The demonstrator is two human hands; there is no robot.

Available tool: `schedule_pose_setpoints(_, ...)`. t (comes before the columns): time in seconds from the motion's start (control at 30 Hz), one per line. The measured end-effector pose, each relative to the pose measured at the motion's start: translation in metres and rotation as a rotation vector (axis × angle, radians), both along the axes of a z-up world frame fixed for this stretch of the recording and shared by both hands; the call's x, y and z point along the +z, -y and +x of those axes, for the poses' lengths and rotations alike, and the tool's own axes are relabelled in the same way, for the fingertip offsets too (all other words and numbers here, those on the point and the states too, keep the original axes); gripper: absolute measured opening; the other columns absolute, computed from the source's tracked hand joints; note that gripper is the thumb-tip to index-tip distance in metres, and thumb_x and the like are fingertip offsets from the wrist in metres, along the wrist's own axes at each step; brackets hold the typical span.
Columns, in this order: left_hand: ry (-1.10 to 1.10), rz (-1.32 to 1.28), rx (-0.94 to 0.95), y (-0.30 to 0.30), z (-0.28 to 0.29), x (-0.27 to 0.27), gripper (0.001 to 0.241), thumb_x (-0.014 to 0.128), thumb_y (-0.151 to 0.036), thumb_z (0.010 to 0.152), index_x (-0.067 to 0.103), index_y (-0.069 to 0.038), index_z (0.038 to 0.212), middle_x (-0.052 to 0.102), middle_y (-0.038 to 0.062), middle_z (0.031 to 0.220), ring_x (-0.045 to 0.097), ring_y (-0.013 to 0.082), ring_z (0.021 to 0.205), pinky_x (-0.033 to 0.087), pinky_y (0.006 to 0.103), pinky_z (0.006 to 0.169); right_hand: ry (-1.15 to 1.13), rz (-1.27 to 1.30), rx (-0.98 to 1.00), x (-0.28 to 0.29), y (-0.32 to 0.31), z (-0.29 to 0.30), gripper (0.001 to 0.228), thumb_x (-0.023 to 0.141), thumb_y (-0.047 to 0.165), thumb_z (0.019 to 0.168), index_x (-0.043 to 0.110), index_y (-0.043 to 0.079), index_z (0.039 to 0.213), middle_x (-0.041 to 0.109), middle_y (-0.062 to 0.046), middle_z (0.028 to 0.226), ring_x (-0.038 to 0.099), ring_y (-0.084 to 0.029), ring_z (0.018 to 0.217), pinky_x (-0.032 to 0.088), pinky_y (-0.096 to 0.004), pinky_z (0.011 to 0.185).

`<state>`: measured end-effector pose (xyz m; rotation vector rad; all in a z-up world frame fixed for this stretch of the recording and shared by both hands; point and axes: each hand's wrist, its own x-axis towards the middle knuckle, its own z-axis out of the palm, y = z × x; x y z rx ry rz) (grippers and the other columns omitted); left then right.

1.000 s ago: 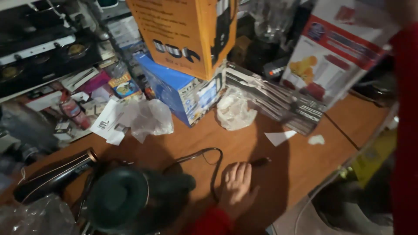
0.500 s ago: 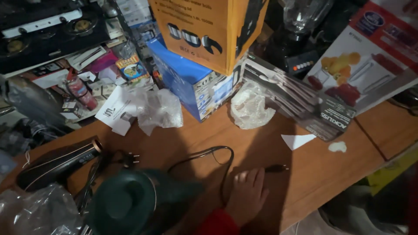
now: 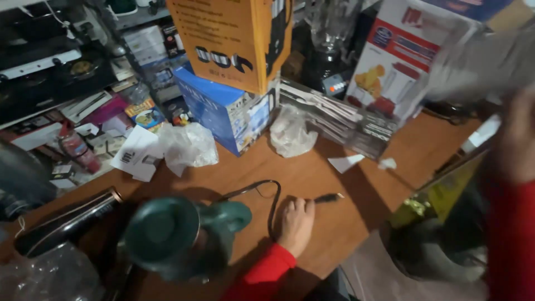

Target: Unboxing, inspecting, and repacking a small electric kettle or milk frother at a desk

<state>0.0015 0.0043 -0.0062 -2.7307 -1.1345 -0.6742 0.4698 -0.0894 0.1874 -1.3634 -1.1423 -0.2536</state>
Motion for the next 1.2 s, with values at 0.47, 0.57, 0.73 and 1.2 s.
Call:
schedule_pose_setpoints(0.47,0.561,-0.676,-0.109,0.070,-0.120,0.124,0.015,0.055,-0.026,0.090,0.060,-0.017,0.100,0.072,0.006,0.085,0.068,0.0328,0.077,0.047,0.0476,0.065,-0.393,-0.156,0.187,-0.182,0.101,-0.260,0.050,0.068,0.008,0.090,0.058,-0.001,0.138,0.065,-0.014,0.133,0.061,-0.022,0.119,0.052,-0.041,0.102)
schedule_pose_setpoints(0.57,0.698,-0.604,-0.163,0.084,-0.137,0.162,0.027,0.062,-0.037,0.093,0.065,-0.020,0.113,0.076,-0.001,0.109,0.072,0.0212,0.096,0.054,0.0352,0.082,-0.347,-0.145,0.229,-0.199,0.101,-0.276,0.046,0.068,0.011,0.090,0.059,-0.001,0.133,0.064,-0.010,0.128,0.060,-0.019,0.114,0.050,-0.037,0.102)
schedule_pose_setpoints(0.73,0.744,-0.495,-0.288,0.088,-0.156,0.166,0.020,0.072,-0.034,0.095,0.070,-0.018,0.106,0.071,0.009,0.083,0.073,0.0327,0.080,0.059,0.0392,0.065,-0.340,-0.105,0.332,-0.143,0.104,-0.327,0.019,0.071,0.003,0.086,0.068,0.000,0.104,0.058,-0.007,0.085,0.049,-0.014,0.075,0.042,-0.030,0.070)
schedule_pose_setpoints(1.2,0.534,-0.295,-0.276,0.095,-0.181,0.196,0.020,0.063,-0.037,0.099,0.075,-0.027,0.112,0.069,0.001,0.083,0.073,0.0271,0.079,0.058,0.0375,0.062,-0.158,-0.107,0.248,-0.157,0.120,-0.331,0.041,0.078,0.012,0.086,0.071,-0.001,0.124,0.065,-0.016,0.102,0.054,-0.021,0.084,0.041,-0.033,0.079)
